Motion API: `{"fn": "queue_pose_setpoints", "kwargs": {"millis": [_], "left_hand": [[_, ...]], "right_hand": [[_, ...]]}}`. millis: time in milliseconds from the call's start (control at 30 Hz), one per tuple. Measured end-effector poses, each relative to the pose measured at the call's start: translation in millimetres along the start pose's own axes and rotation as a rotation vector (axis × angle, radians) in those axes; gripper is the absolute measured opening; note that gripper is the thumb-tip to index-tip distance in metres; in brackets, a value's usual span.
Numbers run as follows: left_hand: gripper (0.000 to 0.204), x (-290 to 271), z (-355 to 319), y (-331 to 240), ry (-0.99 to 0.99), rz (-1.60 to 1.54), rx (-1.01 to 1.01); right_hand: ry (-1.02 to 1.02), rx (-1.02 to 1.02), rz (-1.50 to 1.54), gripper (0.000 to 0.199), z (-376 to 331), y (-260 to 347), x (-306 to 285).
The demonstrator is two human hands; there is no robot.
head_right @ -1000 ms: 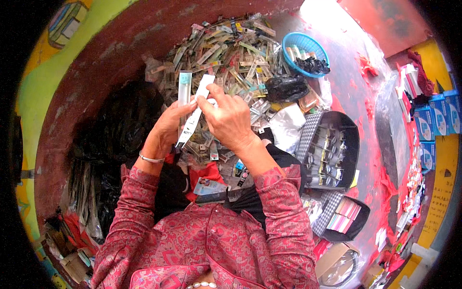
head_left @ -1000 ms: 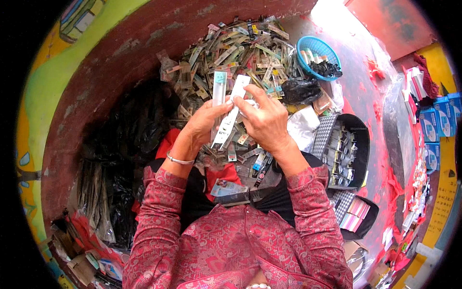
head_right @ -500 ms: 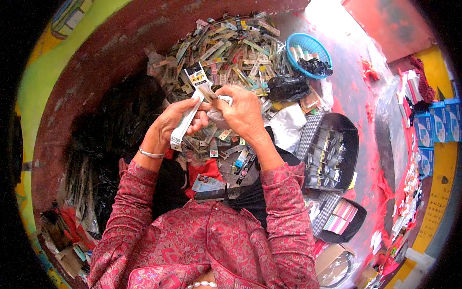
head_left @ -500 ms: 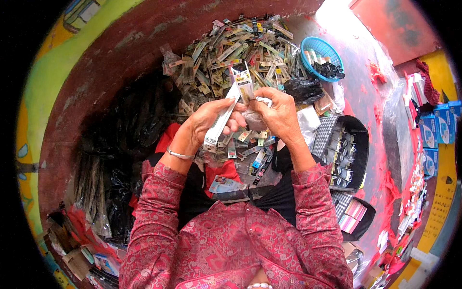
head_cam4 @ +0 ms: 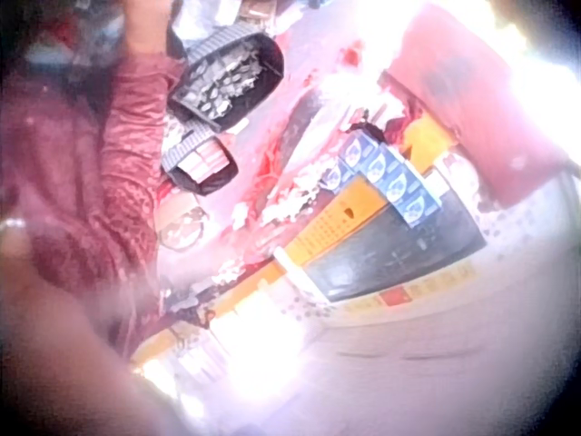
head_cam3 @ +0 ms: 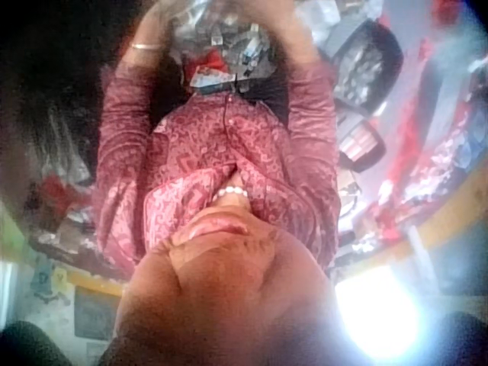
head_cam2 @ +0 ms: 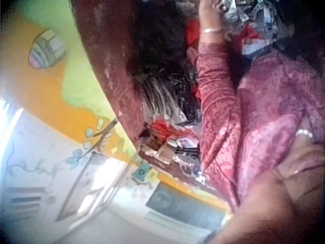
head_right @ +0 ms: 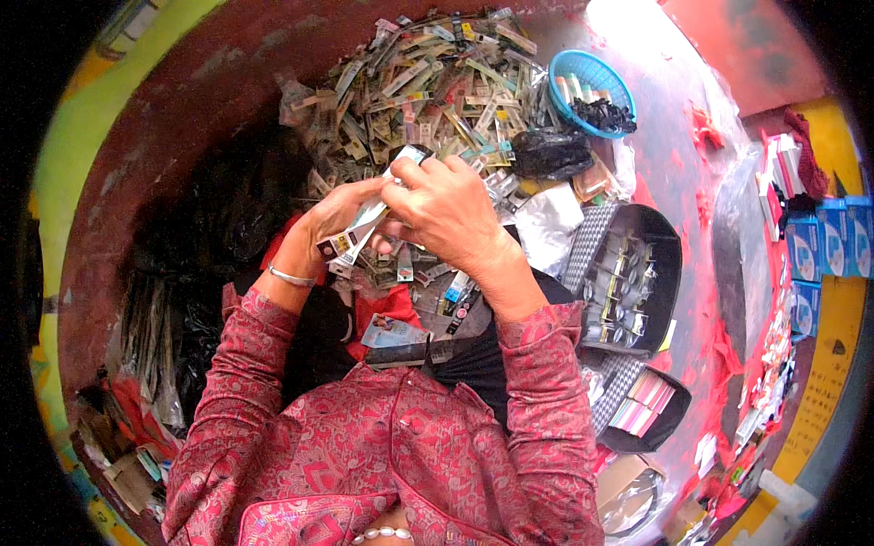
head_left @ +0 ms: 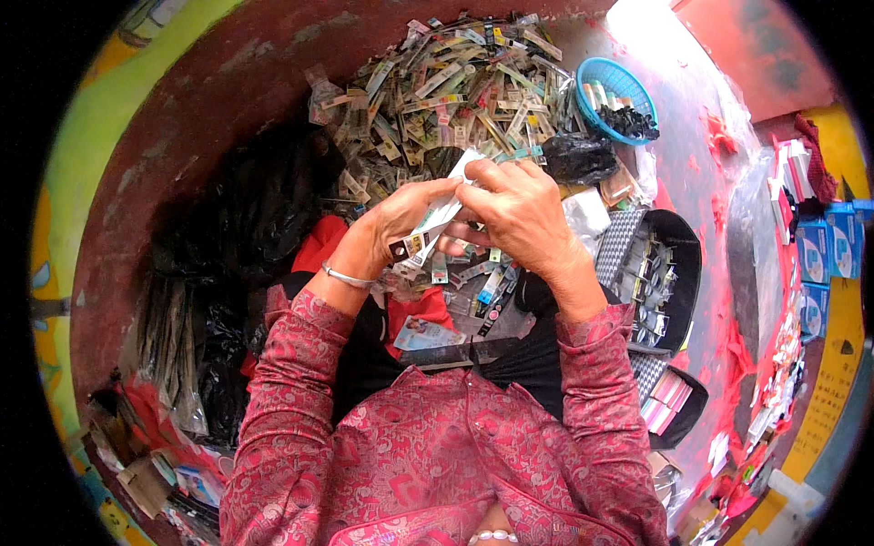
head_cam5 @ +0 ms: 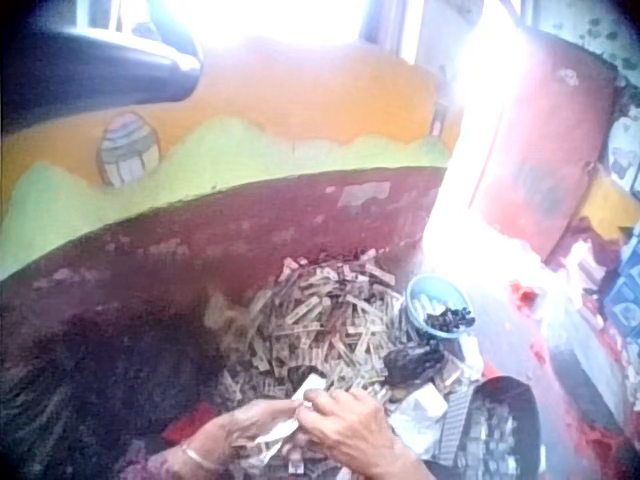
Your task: The person sits on the floor and sorts through a large pile of small packaged items, picking them up one by one, inspecting them, and placing them into a nearby container. The person handles the items by hand without using any tools.
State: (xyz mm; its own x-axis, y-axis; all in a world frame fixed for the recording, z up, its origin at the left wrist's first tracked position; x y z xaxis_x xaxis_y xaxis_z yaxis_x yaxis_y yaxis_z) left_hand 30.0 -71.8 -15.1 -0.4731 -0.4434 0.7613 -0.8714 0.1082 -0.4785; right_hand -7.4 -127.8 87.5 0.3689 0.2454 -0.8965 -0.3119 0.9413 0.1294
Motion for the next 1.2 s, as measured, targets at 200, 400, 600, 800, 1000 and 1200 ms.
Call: {"fn": "queue_pose_setpoints", "kwargs": {"millis": [200, 400, 600, 800, 1000, 1200], "left_hand": [[0.038, -7.1, 11.7, 2.3, 0.080, 0.325, 0.174], [0.038, 7.8, -11.4, 4.0, -0.065, 0.359, 0.137], [0.049, -1.5, -6.9, 22.7, -0.155, 0.263, -0.055], [0.077, 1.8, -7.6, 6.5, 0.299, -0.406, -0.186], [0.064, -21.6, 0.6, -15.8, 0.205, -0.106, 0.079], [0.051, 2.0, 6.1, -29.8, -0.003, 0.281, 0.552]], "right_hand": [[-0.010, 0.178, 0.175, 0.015, -9.7, -17.6, 10.2], [0.070, 0.347, 0.596, 0.038, -10.4, -24.8, 9.6], [0.403, 0.407, 0.397, 0.022, -32.0, -29.4, 37.8], [0.090, 0.466, 0.482, 0.021, -27.3, -41.9, 25.9], [-0.178, 0.927, 1.233, 0.021, -42.8, -79.8, 36.4], [-0.165, 1.146, 1.504, 0.013, -48.9, -70.8, 72.6]]}}
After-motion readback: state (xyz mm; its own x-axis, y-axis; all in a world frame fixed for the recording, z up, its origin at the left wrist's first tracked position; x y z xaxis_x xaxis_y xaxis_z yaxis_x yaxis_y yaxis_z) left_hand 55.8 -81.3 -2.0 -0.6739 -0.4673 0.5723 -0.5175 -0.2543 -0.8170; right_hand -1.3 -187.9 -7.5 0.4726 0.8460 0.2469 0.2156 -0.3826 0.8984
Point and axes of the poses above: each hand's wrist, its own z-axis towards the middle knuckle, its own x-axis out of the palm, y = z × x, the point moved 7 cm from there along z, towards the middle knuckle, and after that the axes turned 4 degrees about x, right-handed, at the moved point
